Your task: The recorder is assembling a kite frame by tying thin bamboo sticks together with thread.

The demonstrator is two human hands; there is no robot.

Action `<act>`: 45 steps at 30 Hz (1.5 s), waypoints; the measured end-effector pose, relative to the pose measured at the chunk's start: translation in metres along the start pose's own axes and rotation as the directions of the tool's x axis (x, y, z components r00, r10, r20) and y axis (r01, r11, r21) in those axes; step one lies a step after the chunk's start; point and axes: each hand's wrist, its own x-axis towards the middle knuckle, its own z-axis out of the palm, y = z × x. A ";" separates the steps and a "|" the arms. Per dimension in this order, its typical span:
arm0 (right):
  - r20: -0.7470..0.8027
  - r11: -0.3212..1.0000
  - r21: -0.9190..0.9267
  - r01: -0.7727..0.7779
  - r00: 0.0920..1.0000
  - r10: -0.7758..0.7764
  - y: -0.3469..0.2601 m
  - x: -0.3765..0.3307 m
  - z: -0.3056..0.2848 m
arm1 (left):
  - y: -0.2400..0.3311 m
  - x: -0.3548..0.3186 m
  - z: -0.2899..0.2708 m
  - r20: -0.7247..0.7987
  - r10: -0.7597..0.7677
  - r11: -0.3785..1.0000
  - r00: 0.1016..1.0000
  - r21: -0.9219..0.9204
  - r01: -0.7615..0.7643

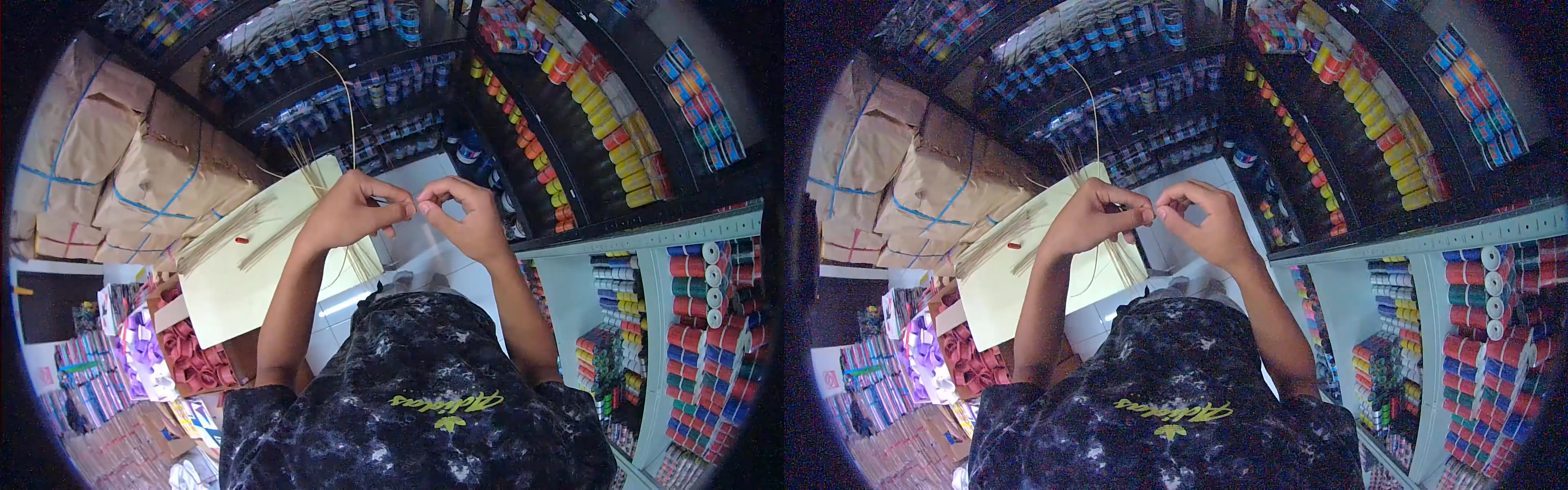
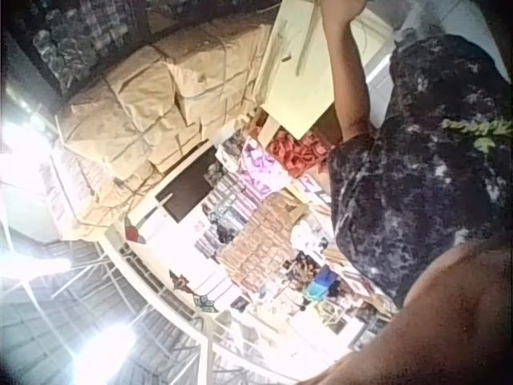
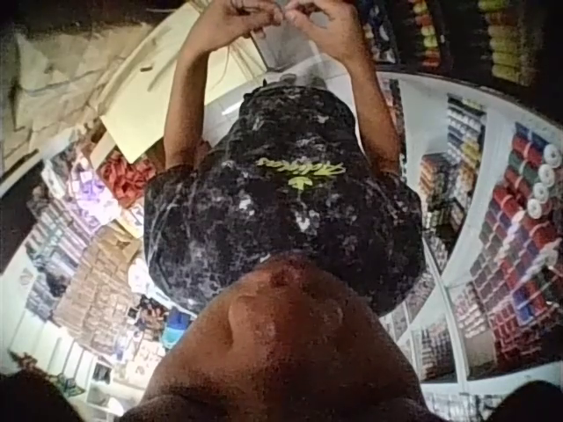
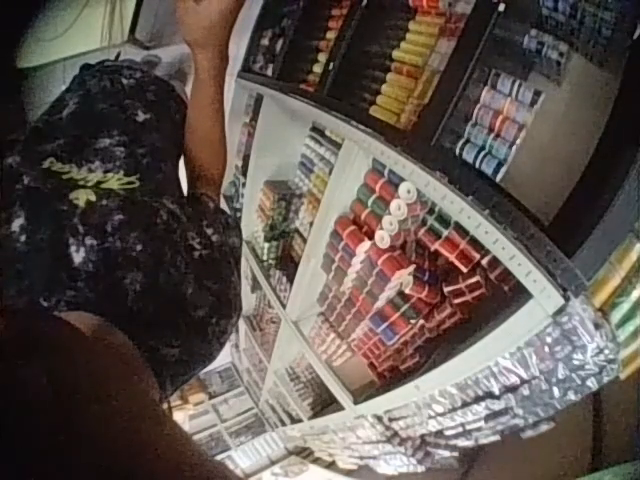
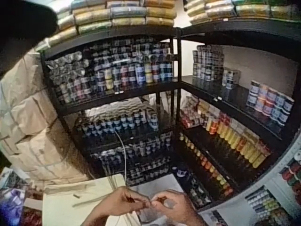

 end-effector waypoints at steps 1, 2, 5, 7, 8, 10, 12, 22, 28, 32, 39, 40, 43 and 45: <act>-0.007 1.000 -0.004 -0.007 1.000 0.007 0.000 0.000 0.001 | -0.004 0.000 -0.001 0.009 0.009 1.000 1.000 0.003 -0.009; -0.005 1.000 -0.004 -0.006 1.000 0.006 -0.001 -0.001 0.001 | -0.007 0.000 -0.001 0.018 0.018 1.000 1.000 0.007 -0.018; 0.004 1.000 -0.019 -0.007 1.000 0.007 0.000 -0.001 0.001 | 0.001 0.000 0.002 -0.026 0.002 1.000 1.000 0.007 -0.002; -0.022 0.998 -0.033 0.045 0.999 -0.046 -0.001 -0.002 0.002 | 0.000 0.000 0.003 -0.037 0.009 1.000 0.999 -0.013 -0.010; -0.022 0.998 -0.033 0.045 0.999 -0.046 -0.002 -0.003 0.003 | -0.001 0.000 0.003 -0.047 0.016 0.999 0.999 -0.034 -0.018; -0.044 0.996 -0.063 0.068 0.997 -0.071 -0.003 -0.003 0.005 | -0.006 0.000 0.004 -0.051 0.017 1.000 0.999 -0.021 -0.018; -0.049 0.993 -0.098 0.071 0.996 -0.076 -0.007 -0.004 0.005 | -0.008 0.000 0.004 -0.053 0.019 1.000 0.998 -0.010 -0.019; -0.038 0.959 -0.264 0.107 0.992 -0.121 -0.011 -0.006 0.006 | -0.009 0.001 0.013 -0.159 0.111 0.994 0.981 0.039 -0.106; 0.032 0.920 -0.346 0.183 0.982 -0.184 -0.016 -0.002 0.005 | 0.007 -0.009 0.023 -0.240 0.127 0.965 0.962 0.256 -0.064; 0.028 0.943 -0.286 0.172 0.985 -0.171 -0.021 0.001 0.002 | 0.006 -0.010 0.023 -0.210 0.146 0.935 0.967 0.348 -0.065; 0.000 0.991 -0.118 0.065 0.998 -0.065 -0.023 0.001 -0.003 | 0.011 -0.013 0.020 -0.202 0.162 0.953 0.966 0.285 -0.100; 0.002 0.992 -0.107 0.063 0.998 -0.063 -0.023 0.000 -0.003 | 0.012 -0.013 0.020 -0.197 0.154 0.960 0.968 0.262 -0.099; -0.007 0.995 -0.076 0.067 0.998 -0.068 -0.022 -0.001 -0.002 | 0.009 -0.012 0.021 -0.205 0.164 0.969 0.965 0.218 -0.118; -0.016 0.996 -0.068 0.054 0.998 -0.055 -0.022 -0.001 -0.002 | 0.008 -0.012 0.022 -0.216 0.182 0.970 0.959 0.197 -0.140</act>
